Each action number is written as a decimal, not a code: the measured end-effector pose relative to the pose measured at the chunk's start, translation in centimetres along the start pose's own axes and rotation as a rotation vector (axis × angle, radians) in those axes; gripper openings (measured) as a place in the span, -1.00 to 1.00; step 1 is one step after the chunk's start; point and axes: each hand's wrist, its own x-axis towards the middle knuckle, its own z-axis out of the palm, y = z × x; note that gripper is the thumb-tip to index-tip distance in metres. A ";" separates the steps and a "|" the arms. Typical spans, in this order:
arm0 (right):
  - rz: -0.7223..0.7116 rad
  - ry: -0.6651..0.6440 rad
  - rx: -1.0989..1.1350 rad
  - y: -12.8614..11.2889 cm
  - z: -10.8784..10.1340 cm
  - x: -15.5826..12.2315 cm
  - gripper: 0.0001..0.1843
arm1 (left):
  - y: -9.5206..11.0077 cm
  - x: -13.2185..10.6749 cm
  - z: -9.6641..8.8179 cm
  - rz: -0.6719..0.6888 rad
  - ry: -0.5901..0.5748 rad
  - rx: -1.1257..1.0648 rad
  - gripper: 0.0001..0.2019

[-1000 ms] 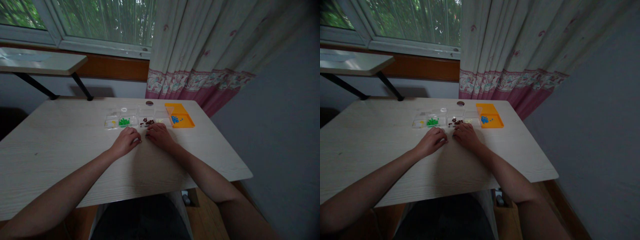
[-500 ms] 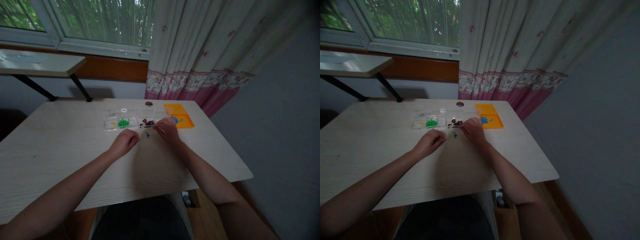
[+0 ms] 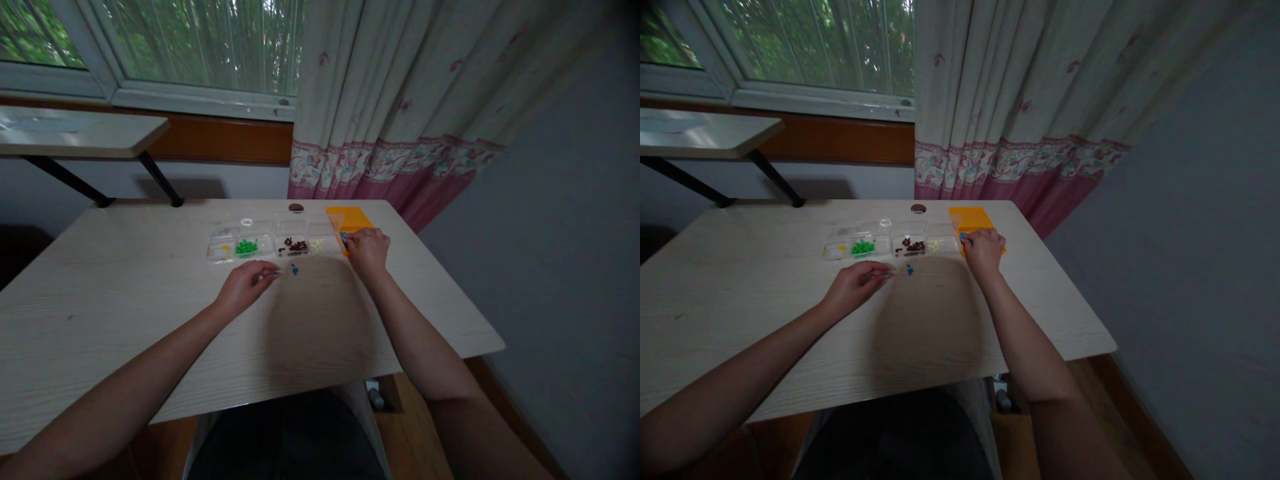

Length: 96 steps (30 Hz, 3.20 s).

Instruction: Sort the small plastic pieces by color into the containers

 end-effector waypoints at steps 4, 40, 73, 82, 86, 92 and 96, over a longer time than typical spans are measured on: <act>-0.057 0.051 0.035 -0.9 -0.7 -0.1 -0.73 | -0.2 0.0 0.0 0.010 -0.024 -0.029 -0.74; -0.469 0.042 0.296 -4.6 -0.7 -1.9 -0.75 | 0.4 0.4 0.5 0.396 -0.260 0.187 -0.49; -0.035 -0.100 0.034 1.7 1.3 0.4 -0.71 | 0.2 0.2 0.8 0.436 -0.294 0.308 -0.52; -0.437 -0.073 0.218 -4.3 0.1 -1.7 -0.73 | -0.3 0.2 0.9 0.383 -0.351 0.241 -0.59; -0.639 -0.232 0.260 -7.1 0.8 -3.7 -0.76 | -0.3 0.3 0.6 0.321 -0.262 0.207 -0.63; -0.615 -0.261 0.232 -8.1 1.9 -4.8 -0.70 | -0.5 0.7 0.6 0.280 -0.183 0.231 -0.70; -0.587 -0.273 0.246 -8.2 1.9 -4.7 -0.76 | -0.4 0.8 0.6 0.303 -0.185 0.226 -0.79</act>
